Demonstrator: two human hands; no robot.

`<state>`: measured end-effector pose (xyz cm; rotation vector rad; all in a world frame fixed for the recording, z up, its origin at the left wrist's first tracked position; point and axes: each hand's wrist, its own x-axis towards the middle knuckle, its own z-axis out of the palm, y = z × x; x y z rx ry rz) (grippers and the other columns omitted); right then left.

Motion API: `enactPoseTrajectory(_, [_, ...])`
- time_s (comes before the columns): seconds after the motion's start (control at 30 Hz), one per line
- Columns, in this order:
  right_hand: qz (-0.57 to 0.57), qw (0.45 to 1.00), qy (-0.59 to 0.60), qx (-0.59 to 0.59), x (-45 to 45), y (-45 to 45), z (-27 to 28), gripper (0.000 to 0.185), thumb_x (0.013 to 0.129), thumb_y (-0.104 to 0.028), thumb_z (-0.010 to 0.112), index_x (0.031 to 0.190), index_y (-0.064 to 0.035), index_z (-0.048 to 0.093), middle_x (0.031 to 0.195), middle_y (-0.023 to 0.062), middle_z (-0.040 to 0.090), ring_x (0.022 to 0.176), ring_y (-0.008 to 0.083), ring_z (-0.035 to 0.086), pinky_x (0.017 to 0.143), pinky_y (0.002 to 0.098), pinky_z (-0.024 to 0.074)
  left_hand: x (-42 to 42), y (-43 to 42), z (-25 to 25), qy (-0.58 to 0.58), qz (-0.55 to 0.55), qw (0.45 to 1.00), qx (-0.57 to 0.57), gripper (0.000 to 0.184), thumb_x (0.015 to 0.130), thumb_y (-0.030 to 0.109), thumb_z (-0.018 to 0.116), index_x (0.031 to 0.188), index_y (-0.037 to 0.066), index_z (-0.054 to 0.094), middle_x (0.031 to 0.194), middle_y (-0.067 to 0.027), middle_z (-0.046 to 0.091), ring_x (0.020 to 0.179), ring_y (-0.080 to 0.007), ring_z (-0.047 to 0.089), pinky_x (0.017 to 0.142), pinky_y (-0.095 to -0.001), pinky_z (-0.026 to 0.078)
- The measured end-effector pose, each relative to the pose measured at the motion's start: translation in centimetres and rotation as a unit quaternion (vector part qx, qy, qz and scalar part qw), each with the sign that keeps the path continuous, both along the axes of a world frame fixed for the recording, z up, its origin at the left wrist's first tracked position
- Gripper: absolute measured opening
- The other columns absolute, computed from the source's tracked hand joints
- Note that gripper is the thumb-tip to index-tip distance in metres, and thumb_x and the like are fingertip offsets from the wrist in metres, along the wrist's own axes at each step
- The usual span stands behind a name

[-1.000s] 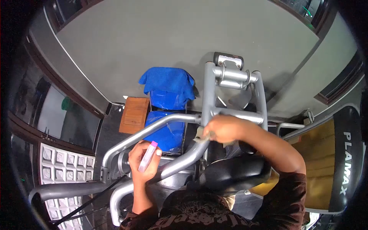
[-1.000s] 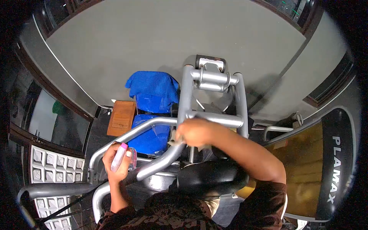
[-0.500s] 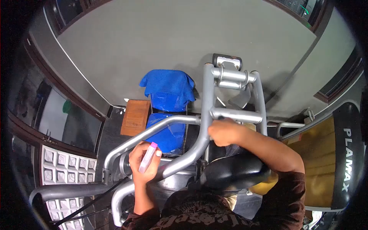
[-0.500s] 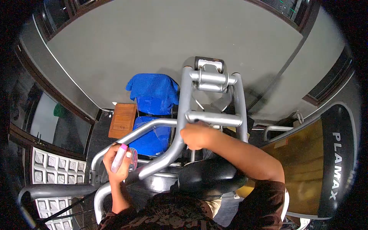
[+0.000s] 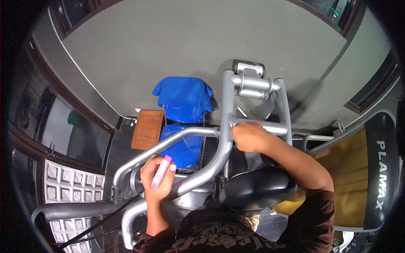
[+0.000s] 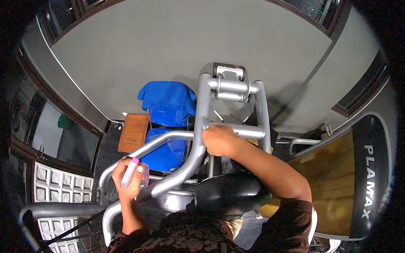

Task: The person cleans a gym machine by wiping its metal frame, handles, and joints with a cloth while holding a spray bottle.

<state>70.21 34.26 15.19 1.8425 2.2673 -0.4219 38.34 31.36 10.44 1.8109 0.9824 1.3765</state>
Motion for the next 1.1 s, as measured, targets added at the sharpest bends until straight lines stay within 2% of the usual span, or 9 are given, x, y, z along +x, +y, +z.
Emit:
enactPoseTrajectory(0.4, [0.124, 0.982, 0.042, -0.136, -0.6, -1.3, -1.9, 0.018, 0.074, -0.002, 0.066, 0.087, 0.0074, 0.073, 0.090, 0.0271, 0.072, 0.084, 0.0417, 0.073, 0.075, 0.0488, 0.0597, 1.6, 0.3, 0.1, -0.008, -0.032, 0.999, 0.002, 0.018, 0.088, 0.012, 0.075, 0.094, 0.000, 0.062, 0.078, -0.0048, 0.060, 0.062, -0.0105, 0.057, 0.057, -0.0259, 0.045])
enactPoseTrajectory(0.43, [0.127, 0.974, 0.035, -0.183, -1.2, -1.3, -1.8, 0.025, 0.076, -0.004, 0.064, 0.097, 0.0022, 0.074, 0.097, 0.0251, 0.073, 0.090, 0.0413, 0.072, 0.079, 0.0491, 0.0587, 1.7, 0.3, 0.1, -0.009, -0.032, 0.999, 0.000, 0.017, 0.088, 0.011, 0.075, 0.094, 0.000, 0.062, 0.078, -0.0049, 0.060, 0.061, -0.0104, 0.057, 0.056, -0.0258, 0.045])
enactPoseTrajectory(0.53, [0.201, 0.931, 0.181, -0.245, -2.1, -2.3, -1.9, 0.020, 0.084, -0.012, 0.063, 0.100, -0.0040, 0.072, 0.099, 0.0222, 0.072, 0.096, 0.0406, 0.069, 0.083, 0.0489, 0.0550, 2.0, 0.3, 0.2, -0.007, -0.028, 1.000, -0.007, 0.015, 0.088, 0.009, 0.073, 0.094, 0.000, 0.062, 0.078, -0.0052, 0.060, 0.061, -0.0104, 0.057, 0.056, -0.0257, 0.045])
enactPoseTrajectory(0.7, [0.152, 0.986, 0.074, -0.010, -2.1, -0.5, -0.7, 0.018, 0.088, -0.014, 0.061, 0.105, -0.0093, 0.067, 0.099, 0.0173, 0.070, 0.095, 0.0393, 0.070, 0.082, 0.0515, 0.0569, 1.8, 0.5, 0.7, -0.018, -0.037, 0.999, -0.008, 0.013, 0.089, 0.007, 0.071, 0.093, 0.000, 0.061, 0.078, -0.0050, 0.059, 0.060, -0.0102, 0.056, 0.055, -0.0258, 0.045])
enactPoseTrajectory(0.77, [0.153, 0.979, -0.016, 0.137, -0.2, 1.4, -0.8, 0.022, 0.090, -0.013, 0.059, 0.109, -0.0096, 0.069, 0.105, 0.0155, 0.069, 0.089, 0.0332, 0.074, 0.070, 0.0493, 0.0610, 1.6, 0.4, 0.8, -0.021, -0.029, 0.999, -0.016, 0.013, 0.089, 0.007, 0.071, 0.092, 0.000, 0.061, 0.077, -0.0049, 0.058, 0.060, -0.0102, 0.055, 0.055, -0.0259, 0.045])
enactPoseTrajectory(0.83, [0.121, 0.967, -0.024, 0.223, 3.2, 4.2, -1.8, 0.027, 0.088, -0.011, 0.058, 0.113, -0.0112, 0.068, 0.105, 0.0124, 0.069, 0.094, 0.0323, 0.073, 0.074, 0.0495, 0.0606, 1.7, 0.4, 0.7, -0.035, -0.018, 0.999, -0.020, 0.013, 0.088, 0.007, 0.071, 0.092, 0.000, 0.061, 0.077, -0.0047, 0.058, 0.060, -0.0103, 0.055, 0.056, -0.0262, 0.045])
enactPoseTrajectory(0.93, [-0.006, 0.971, 0.008, 0.239, 5.8, 7.3, -2.4, 0.029, 0.087, -0.010, 0.059, 0.114, -0.0106, 0.070, 0.107, 0.0124, 0.069, 0.100, 0.0341, 0.071, 0.081, 0.0490, 0.0592, 1.2, 0.9, 0.5, 0.010, -0.019, 1.000, 0.007, 0.013, 0.088, 0.007, 0.071, 0.092, 0.000, 0.061, 0.077, -0.0048, 0.059, 0.061, -0.0110, 0.056, 0.056, -0.0271, 0.045])
enactPoseTrajectory(1.03, [0.053, 0.956, 0.129, 0.257, 5.5, 7.6, -4.1, 0.030, 0.087, -0.009, 0.061, 0.114, -0.0129, 0.072, 0.112, 0.0111, 0.070, 0.106, 0.0352, 0.068, 0.088, 0.0476, 0.0570, 1.3, 1.0, 1.0, 0.032, 0.005, 0.999, 0.013, 0.016, 0.082, 0.004, 0.077, 0.089, 0.001, 0.063, 0.076, -0.0065, 0.062, 0.064, -0.0127, 0.057, 0.059, -0.0266, 0.044])
enactPoseTrajectory(1.1, [0.113, 0.975, 0.141, 0.129, 4.4, 6.4, -2.5, 0.031, 0.086, -0.009, 0.062, 0.114, -0.0159, 0.073, 0.116, 0.0092, 0.070, 0.109, 0.0350, 0.067, 0.092, 0.0466, 0.0556, 1.7, 1.1, 1.3, 0.033, -0.005, 0.999, -0.013, 0.017, 0.082, 0.005, 0.078, 0.089, 0.001, 0.063, 0.075, -0.0069, 0.062, 0.064, -0.0134, 0.057, 0.058, -0.0267, 0.043])
